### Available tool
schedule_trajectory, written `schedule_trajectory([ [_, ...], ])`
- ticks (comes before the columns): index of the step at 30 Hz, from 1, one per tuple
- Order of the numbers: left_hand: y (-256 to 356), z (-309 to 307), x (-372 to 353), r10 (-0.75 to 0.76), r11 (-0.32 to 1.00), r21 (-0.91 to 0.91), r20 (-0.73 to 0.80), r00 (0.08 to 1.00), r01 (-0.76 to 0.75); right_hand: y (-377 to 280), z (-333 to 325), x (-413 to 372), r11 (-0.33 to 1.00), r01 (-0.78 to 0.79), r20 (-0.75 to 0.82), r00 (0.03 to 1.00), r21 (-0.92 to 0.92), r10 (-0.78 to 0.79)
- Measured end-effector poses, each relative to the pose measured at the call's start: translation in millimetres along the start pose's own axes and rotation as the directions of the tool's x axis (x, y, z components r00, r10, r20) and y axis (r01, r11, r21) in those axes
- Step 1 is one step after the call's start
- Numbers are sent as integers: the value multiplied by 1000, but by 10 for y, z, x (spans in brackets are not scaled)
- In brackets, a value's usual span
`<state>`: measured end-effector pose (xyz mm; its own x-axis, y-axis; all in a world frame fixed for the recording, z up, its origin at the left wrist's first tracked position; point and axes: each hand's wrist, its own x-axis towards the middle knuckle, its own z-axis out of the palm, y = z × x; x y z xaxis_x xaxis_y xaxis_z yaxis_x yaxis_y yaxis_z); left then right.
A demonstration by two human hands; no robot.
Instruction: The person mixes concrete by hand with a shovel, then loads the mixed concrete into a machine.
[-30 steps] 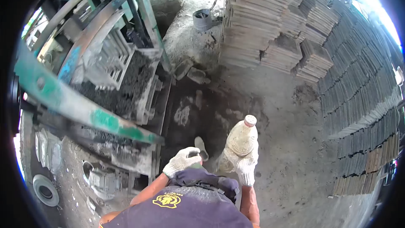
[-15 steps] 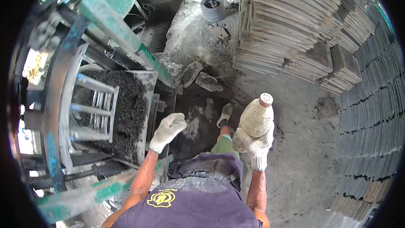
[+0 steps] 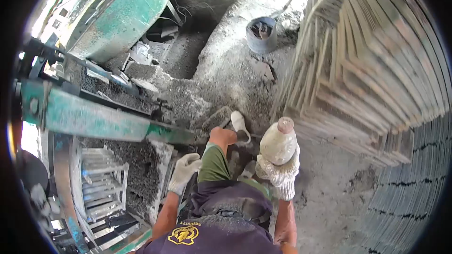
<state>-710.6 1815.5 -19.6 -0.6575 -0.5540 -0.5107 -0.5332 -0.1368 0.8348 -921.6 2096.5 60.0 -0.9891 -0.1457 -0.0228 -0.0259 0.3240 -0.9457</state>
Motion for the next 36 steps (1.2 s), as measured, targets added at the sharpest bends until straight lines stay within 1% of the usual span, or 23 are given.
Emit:
schedule_trajectory([
  [2,293,206,421,52,998,38,-10,999,-52,-61,165,388,996,19,-33,999,-88,-22],
  [3,360,311,700,38,998,-52,15,999,-37,-34,250,579,994,-2,-49,999,-109,-3],
  [5,570,520,1303,126,990,-66,70,990,-122,8,455,1012,990,-20,-59,998,-139,12],
  [8,1155,735,2176,189,981,5,144,971,-192,100,842,1810,998,50,-48,998,-29,-51],
  [9,1353,754,2471,160,986,9,167,973,-164,88,975,2123,995,74,-45,996,-67,-77],
  [10,1361,749,2854,172,984,17,209,963,-180,45,1100,2453,996,84,-34,996,-35,-85],
  [12,1764,676,3434,178,978,90,131,975,-190,-105,1403,3135,996,87,-40,995,22,-86],
  [14,2140,465,3958,157,979,100,199,967,-179,-380,1619,3688,996,55,-128,990,-65,-63],
  [15,2320,341,4173,137,982,107,161,977,-155,-425,1699,3960,998,28,-153,988,-49,-35],
  [16,3121,168,4145,9,984,173,122,993,-30,-510,1729,4188,999,8,-160,987,-39,-15],
  [17,2893,13,4517,24,980,193,118,993,-47,-598,1757,4413,1000,-10,-167,986,-28,6],
  [18,3022,-107,4734,122,974,187,52,991,-129,-681,1805,4687,1000,-2,-175,985,-13,0],
  [20,3428,-358,5128,-15,999,43,86,996,11,-1049,1933,5065,998,6,-187,982,67,6],
  [22,3836,-483,5525,112,978,169,70,991,-123,-1490,2108,5474,978,22,-176,984,207,15],
  [23,4022,-538,5727,176,956,230,62,983,-185,-1451,2142,5686,980,28,-159,987,196,4],
  [26,4526,-568,6389,156,965,188,152,976,-183,-1608,2384,6258,993,69,-200,979,95,-48],
  [27,4681,-539,6570,190,966,153,122,974,-207,-1644,2473,6434,996,53,-208,977,76,-36],
  [28,4635,-566,6944,312,911,233,153,938,-341,-1677,2569,6642,997,43,-217,976,59,-29],
  [30,4686,-571,7536,289,928,198,151,945,-316,-1753,2828,7083,998,57,-242,968,-31,-63],
  [32,5075,-595,7905,205,930,276,163,965,-244,-1905,3085,7510,977,100,-261,954,-188,-148],
  [33,5110,-641,8220,171,931,298,160,972,-212,-1899,3213,7767,991,54,-270,959,-123,-86],
  [34,5007,-718,8353,108,935,320,151,983,-152,-1925,3285,7935,988,56,-258,962,-146,-93],
  [36,4894,-909,8646,257,869,400,141,956,-292,-2087,3526,8509,979,108,-219,965,-171,-145],
])
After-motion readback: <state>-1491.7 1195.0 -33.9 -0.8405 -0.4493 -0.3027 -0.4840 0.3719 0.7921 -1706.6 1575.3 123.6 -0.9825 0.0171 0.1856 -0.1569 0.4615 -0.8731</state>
